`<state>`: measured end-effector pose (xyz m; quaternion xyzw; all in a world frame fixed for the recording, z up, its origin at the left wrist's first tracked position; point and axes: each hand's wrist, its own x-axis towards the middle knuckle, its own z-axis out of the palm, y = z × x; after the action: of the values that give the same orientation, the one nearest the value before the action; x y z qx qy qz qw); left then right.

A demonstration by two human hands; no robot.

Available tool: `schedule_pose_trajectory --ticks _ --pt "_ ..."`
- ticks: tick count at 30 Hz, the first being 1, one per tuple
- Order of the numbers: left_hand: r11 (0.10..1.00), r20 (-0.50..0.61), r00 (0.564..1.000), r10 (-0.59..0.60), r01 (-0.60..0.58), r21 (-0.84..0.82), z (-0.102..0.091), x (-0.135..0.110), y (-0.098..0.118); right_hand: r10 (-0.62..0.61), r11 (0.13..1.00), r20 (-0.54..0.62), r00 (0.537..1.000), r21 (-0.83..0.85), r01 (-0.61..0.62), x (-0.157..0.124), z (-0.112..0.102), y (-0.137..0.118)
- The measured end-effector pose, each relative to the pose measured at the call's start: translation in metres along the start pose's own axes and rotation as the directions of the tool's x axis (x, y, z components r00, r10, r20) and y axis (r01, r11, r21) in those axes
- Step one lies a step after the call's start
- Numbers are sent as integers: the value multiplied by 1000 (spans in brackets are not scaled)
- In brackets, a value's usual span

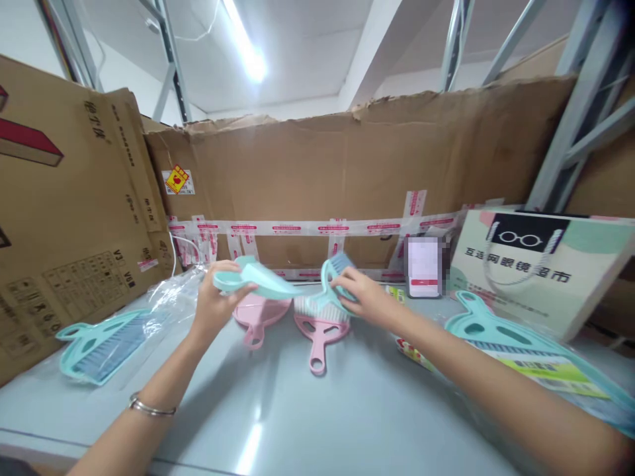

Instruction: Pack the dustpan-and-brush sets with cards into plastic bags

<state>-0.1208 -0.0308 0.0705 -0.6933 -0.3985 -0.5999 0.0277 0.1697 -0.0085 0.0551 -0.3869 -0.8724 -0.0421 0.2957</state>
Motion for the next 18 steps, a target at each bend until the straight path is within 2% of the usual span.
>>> schedule_pose_trajectory --ticks 2,3,6,8,10,12,14,15,17,18 --pt "971 149 985 92 -121 204 -5 -12 -11 -75 988 144 987 -126 94 -3 17 6" --pt "945 248 964 100 -170 280 -4 -18 -15 -91 977 201 975 -174 127 -4 25 6" --pt "863 491 871 28 -269 428 6 -36 -24 -108 969 314 943 -180 171 -6 43 3" --pt "836 607 793 -43 -303 456 11 -43 -31 -83 983 335 939 -126 132 -8 44 2" --pt "828 659 749 -70 -325 457 12 -45 -37 -27 996 291 956 -73 50 -16 34 6" --pt "816 635 771 -52 -334 472 10 -42 -41 44 999 183 982 -21 -41 -35 15 17" --pt "803 552 834 1 -330 497 9 -37 -40 148 989 72 986 11 -150 -68 -9 40" --pt "806 510 860 35 -326 494 10 -34 -37 236 972 21 971 -3 -236 -90 -23 55" --pt "830 447 888 108 -328 451 14 -30 -28 423 892 -134 896 -113 -438 -139 -50 90" --pt "843 430 892 143 -337 419 18 -28 -23 508 814 -227 831 -189 -549 -164 -62 108"
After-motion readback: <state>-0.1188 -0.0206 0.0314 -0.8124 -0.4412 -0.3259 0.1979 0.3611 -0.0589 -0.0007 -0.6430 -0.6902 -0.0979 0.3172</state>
